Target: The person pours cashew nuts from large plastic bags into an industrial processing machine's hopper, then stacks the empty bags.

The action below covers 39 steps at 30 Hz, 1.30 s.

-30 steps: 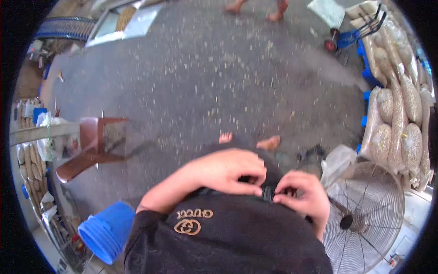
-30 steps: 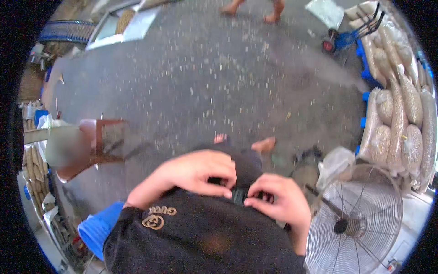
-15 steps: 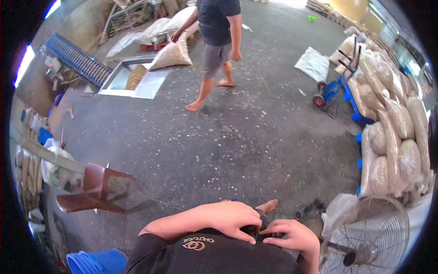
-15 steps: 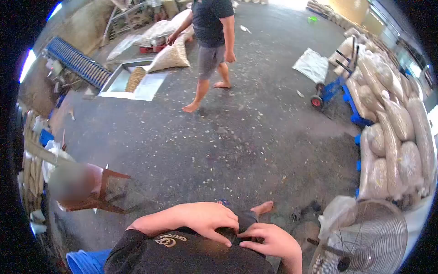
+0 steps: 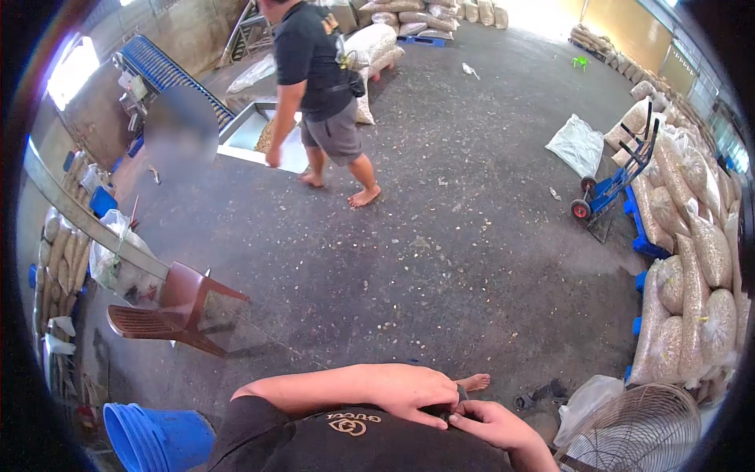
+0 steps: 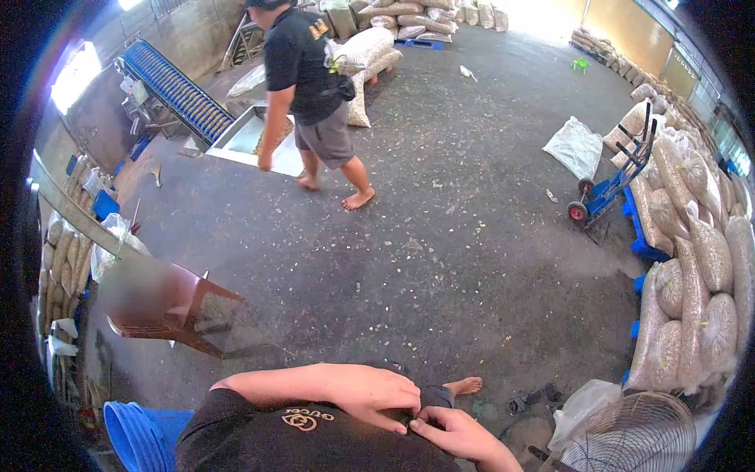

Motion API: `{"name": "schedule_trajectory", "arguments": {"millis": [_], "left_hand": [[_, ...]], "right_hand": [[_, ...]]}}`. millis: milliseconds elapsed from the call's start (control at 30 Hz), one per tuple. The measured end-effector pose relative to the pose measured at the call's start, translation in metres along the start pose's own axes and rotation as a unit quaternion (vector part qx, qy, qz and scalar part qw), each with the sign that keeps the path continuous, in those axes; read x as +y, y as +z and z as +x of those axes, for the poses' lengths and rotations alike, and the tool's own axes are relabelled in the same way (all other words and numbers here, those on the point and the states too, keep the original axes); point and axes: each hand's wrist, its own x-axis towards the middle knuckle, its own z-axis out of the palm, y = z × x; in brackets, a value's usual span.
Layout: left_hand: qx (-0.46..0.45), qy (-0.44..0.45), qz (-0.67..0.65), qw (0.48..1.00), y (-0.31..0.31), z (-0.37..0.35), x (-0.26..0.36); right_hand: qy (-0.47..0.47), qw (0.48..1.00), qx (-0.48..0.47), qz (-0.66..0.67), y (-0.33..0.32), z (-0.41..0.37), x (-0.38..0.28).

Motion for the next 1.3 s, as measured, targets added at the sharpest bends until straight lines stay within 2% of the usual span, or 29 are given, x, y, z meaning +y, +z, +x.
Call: {"name": "schedule_trajectory", "arguments": {"millis": [100,167,300,333,367,400,467,600,667,800,867,933,1000,1067,1167,1300], "left_hand": [[0.006,-0.005,-0.008,1.000,0.004,-0.007,0.000],[0.005,-0.011,-0.015,1.000,0.007,-0.010,0.001],[-0.001,-0.123,0.028,0.992,0.006,-0.011,0.009],[0.010,-0.161,0.038,0.986,0.005,-0.010,0.011],[0.014,-0.161,0.036,0.986,0.007,-0.009,0.012],[0.020,-0.182,0.053,0.982,0.009,-0.007,0.014],[0.029,-0.205,0.070,0.976,0.013,-0.007,0.015],[0.086,-0.182,0.040,0.979,0.021,-0.011,0.012],[0.103,-0.170,0.033,0.979,0.026,-0.015,0.008],[0.085,-0.170,0.058,0.980,0.031,-0.025,0.004],[0.080,-0.158,0.077,0.981,0.030,-0.035,0.004],[0.158,-0.129,0.090,0.975,0.034,-0.044,0.000],[0.177,-0.122,0.066,0.974,0.032,-0.051,0.003],[0.145,-0.192,0.052,0.969,0.033,-0.062,0.005],[0.167,-0.205,0.034,0.964,0.034,-0.075,0.011],[0.178,-0.247,0.031,0.952,0.032,-0.084,0.021]], "right_hand": [[0.028,0.998,-0.032,0.038,0.001,0.009,0.001],[-0.049,0.994,-0.072,0.062,0.003,0.017,0.003],[-0.024,0.986,-0.065,0.149,0.012,0.027,0.006],[-0.022,0.982,-0.011,0.187,0.017,0.025,0.000],[-0.018,0.974,0.043,0.223,0.019,0.024,-0.003],[-0.014,0.974,0.041,0.221,0.018,0.024,0.000],[-0.057,0.990,0.076,0.107,0.014,0.029,0.008],[-0.014,0.988,0.066,0.141,0.017,0.023,-0.007],[-0.081,0.988,0.069,0.110,0.021,0.027,0.004],[-0.102,0.983,0.078,0.132,0.029,0.026,0.000],[-0.120,0.987,0.098,0.038,0.031,0.031,0.006],[-0.138,0.983,0.118,-0.004,0.032,0.033,0.004],[-0.134,0.984,0.119,-0.001,0.032,0.032,-0.004],[-0.124,0.985,0.111,-0.039,0.032,0.032,-0.008],[-0.168,0.974,0.114,-0.103,0.030,0.035,-0.016],[-0.175,0.968,0.097,-0.151,0.027,0.045,-0.026]]}}
